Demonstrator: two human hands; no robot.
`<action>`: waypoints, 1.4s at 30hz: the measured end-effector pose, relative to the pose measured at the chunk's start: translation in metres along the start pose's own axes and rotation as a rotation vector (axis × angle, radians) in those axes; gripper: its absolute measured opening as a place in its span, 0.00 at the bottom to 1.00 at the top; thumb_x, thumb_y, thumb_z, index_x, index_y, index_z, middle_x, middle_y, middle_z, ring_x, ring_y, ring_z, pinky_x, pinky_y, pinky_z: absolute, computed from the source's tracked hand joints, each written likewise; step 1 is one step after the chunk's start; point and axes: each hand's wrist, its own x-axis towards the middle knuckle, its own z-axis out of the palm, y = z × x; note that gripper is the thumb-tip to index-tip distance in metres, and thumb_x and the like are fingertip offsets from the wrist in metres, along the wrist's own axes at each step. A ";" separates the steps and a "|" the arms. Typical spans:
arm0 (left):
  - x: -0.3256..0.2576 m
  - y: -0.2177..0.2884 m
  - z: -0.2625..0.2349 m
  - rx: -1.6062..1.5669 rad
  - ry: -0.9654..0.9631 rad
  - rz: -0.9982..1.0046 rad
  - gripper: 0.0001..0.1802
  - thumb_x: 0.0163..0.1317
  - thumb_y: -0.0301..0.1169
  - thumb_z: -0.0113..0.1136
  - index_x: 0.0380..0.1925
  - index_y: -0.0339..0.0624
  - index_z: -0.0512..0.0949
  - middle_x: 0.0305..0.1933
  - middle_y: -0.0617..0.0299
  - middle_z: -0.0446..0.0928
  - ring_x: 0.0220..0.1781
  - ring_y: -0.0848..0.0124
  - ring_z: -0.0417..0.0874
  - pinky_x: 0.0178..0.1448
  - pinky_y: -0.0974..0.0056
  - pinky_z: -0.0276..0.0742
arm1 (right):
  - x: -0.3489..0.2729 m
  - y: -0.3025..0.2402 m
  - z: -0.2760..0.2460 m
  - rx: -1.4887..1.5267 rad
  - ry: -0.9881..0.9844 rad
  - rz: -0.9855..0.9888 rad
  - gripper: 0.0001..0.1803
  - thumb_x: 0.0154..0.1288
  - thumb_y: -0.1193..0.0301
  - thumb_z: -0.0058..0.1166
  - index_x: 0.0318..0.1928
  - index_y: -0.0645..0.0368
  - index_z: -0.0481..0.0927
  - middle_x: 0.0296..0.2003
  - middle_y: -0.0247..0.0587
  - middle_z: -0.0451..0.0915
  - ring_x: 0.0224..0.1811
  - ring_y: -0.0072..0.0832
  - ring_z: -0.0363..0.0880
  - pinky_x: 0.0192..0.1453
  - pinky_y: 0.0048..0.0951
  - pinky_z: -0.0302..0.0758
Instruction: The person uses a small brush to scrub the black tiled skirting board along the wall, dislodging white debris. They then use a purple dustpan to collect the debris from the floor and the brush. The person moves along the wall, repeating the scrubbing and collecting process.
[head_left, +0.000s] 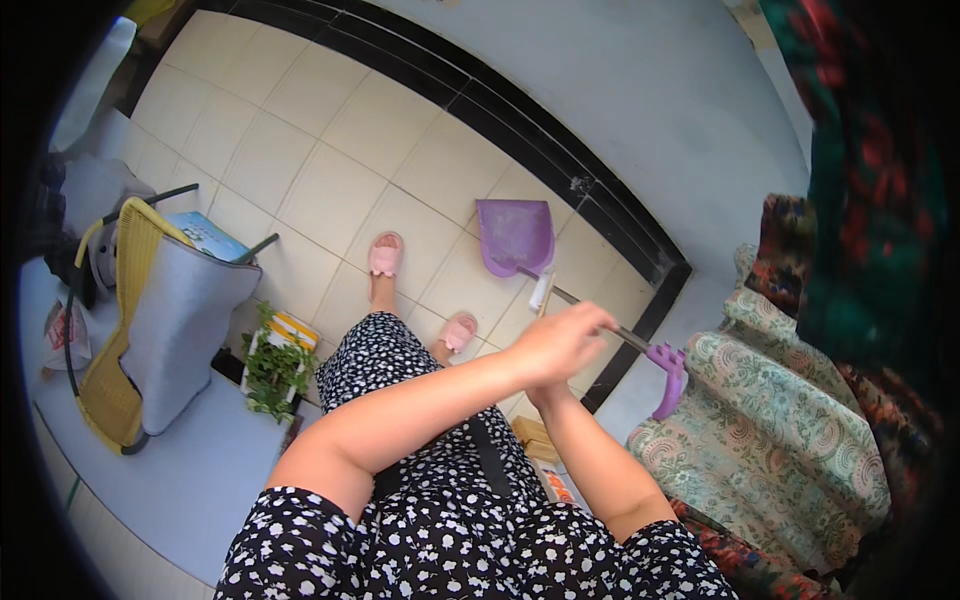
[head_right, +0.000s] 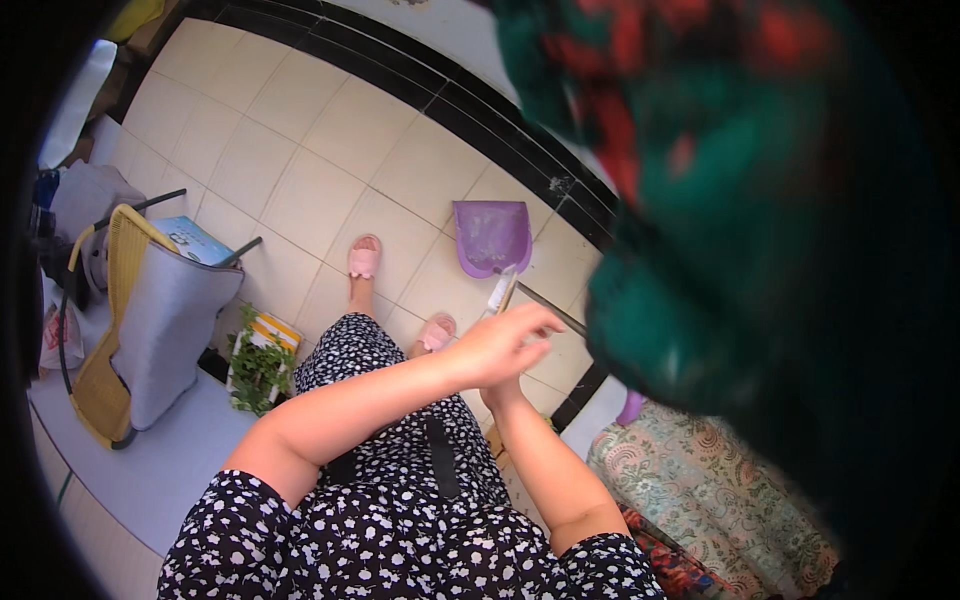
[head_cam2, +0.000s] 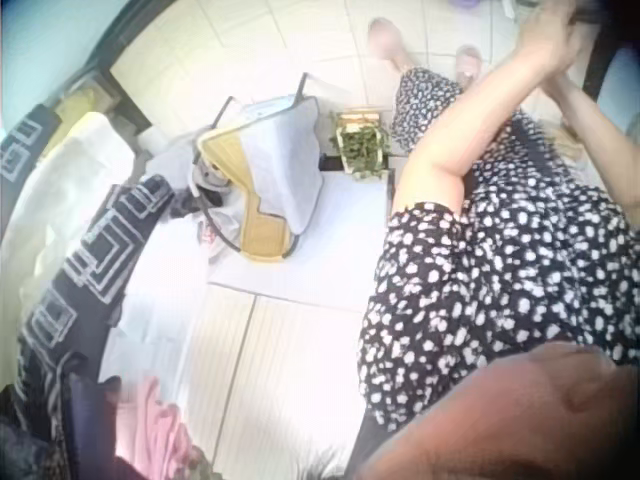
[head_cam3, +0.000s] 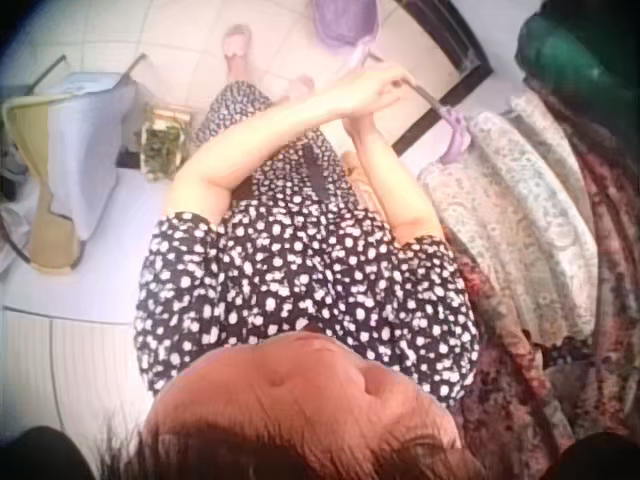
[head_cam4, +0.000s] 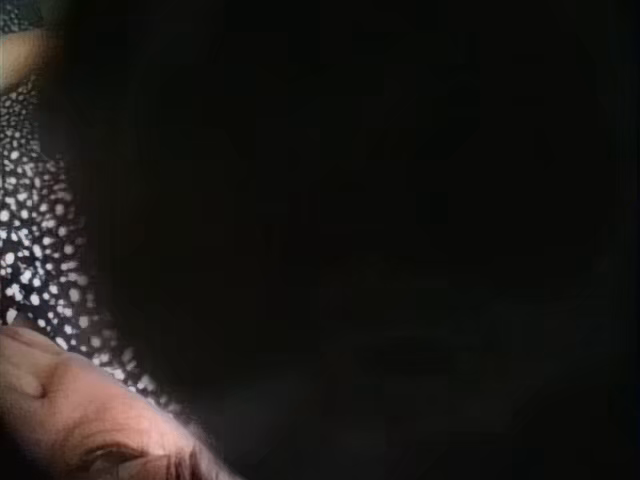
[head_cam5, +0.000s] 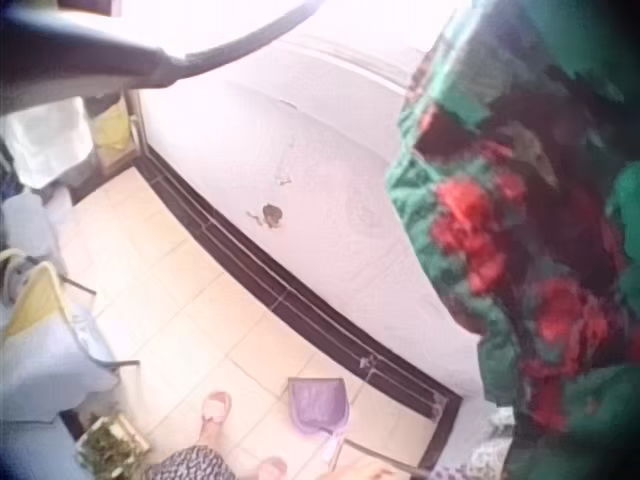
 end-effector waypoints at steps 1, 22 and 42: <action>0.008 0.010 0.017 0.088 -0.003 0.098 0.20 0.57 0.27 0.54 0.51 0.38 0.69 0.53 0.56 0.71 0.56 0.61 0.72 0.57 0.60 0.69 | -0.008 0.001 -0.019 -0.227 0.034 0.061 0.27 0.71 0.56 0.36 0.66 0.49 0.55 0.52 0.36 0.68 0.47 0.23 0.69 0.53 0.31 0.69; 0.101 -0.007 0.007 0.653 0.044 0.362 0.12 0.51 0.32 0.57 0.34 0.43 0.70 0.35 0.62 0.72 0.30 0.60 0.78 0.27 0.58 0.74 | 0.036 -0.057 -0.165 -0.485 0.370 0.400 0.37 0.59 0.75 0.41 0.70 0.49 0.48 0.26 0.31 0.66 0.22 0.19 0.65 0.22 0.19 0.66; 0.128 -0.066 -0.140 0.253 0.703 0.048 0.09 0.56 0.21 0.55 0.38 0.43 0.72 0.44 0.63 0.76 0.41 0.77 0.75 0.44 0.72 0.71 | 0.303 -0.117 -0.112 -0.595 0.148 0.345 0.34 0.59 0.76 0.42 0.68 0.49 0.55 0.30 0.31 0.67 0.26 0.18 0.65 0.25 0.18 0.67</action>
